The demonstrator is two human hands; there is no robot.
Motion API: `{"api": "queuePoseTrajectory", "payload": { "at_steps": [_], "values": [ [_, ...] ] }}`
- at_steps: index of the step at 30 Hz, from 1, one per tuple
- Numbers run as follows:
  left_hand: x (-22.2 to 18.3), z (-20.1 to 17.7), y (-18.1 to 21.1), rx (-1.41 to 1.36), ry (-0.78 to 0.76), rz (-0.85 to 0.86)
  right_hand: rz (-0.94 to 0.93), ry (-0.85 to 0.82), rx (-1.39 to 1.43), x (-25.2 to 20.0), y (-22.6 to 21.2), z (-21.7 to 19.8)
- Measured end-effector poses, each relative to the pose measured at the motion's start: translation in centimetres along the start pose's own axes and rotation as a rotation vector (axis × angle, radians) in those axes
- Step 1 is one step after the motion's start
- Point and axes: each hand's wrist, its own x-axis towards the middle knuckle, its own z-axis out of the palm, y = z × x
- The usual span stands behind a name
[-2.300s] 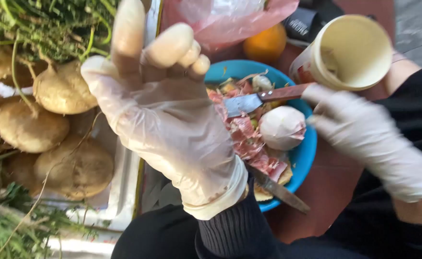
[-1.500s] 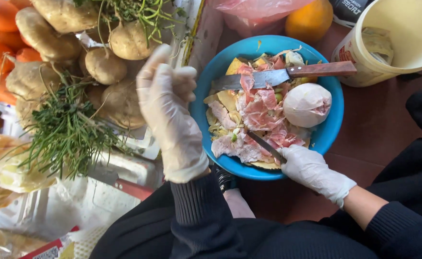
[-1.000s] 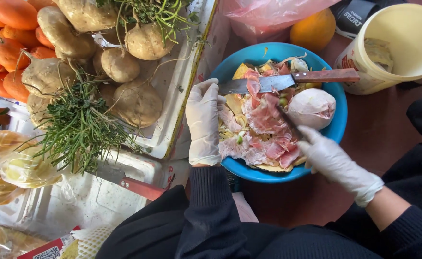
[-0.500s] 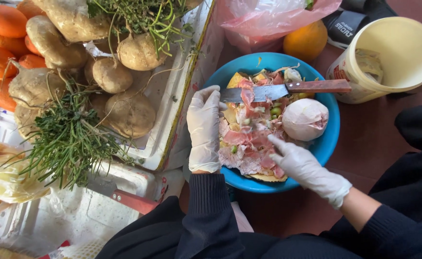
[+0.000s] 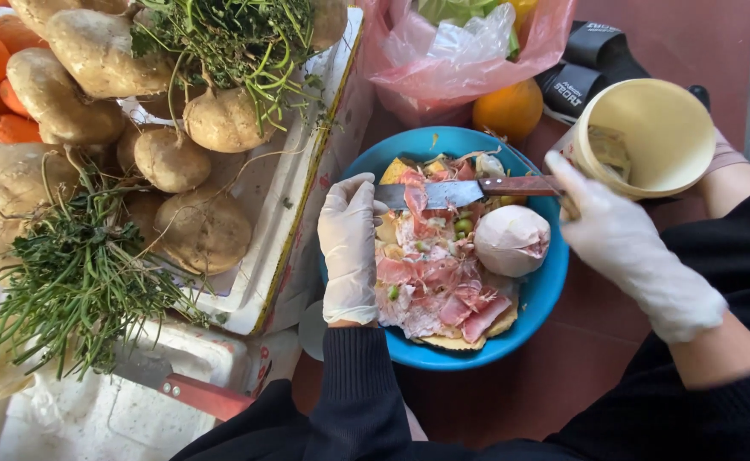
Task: A person wearing gloves uses a knife to peel and prepare fruit over a bowl on the floor, then places items into a plastic bag.
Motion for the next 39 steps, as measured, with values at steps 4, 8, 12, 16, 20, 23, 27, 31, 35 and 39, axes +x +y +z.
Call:
{"api": "queuePoseTrajectory", "payload": {
  "at_steps": [4,8,12,16,20,23,27,31,35,39],
  "values": [
    [-0.1,0.2,0.1,-0.036,-0.014,0.024,-0.096,0.113,-0.246,5.3,4.0,4.5],
    [0.1,-0.2,0.3,-0.051,0.017,0.016,-0.043,-0.168,-0.323,7.7,4.1,6.4],
    [1.0,-0.6,-0.4,-0.122,0.024,0.023,-0.060,-0.289,-0.403,8.7,2.8,6.5],
    [1.2,-1.2,0.2,-0.148,0.007,0.042,-0.173,-0.098,-0.459,8.8,5.4,7.9],
    [0.6,-0.7,1.5,0.016,0.004,0.026,-0.337,0.223,-0.315,8.5,6.8,8.5],
    [1.2,-0.4,-0.3,0.034,-0.014,-0.018,-0.247,0.236,-0.284,8.5,7.8,9.8],
    [2.1,-0.4,-1.4,0.122,-0.024,-0.016,-0.128,0.077,-0.231,9.2,5.7,9.8],
    [1.9,1.9,-1.4,0.240,0.032,-0.143,-0.167,0.197,-0.158,9.3,4.8,5.8],
    [3.1,1.3,-6.8,0.600,-0.042,-0.103,0.168,-0.188,0.416,6.0,0.8,-3.5],
    [0.0,2.5,-7.7,0.669,-0.602,0.014,0.214,-0.248,0.633,1.7,-3.4,-10.7]
  ]
}}
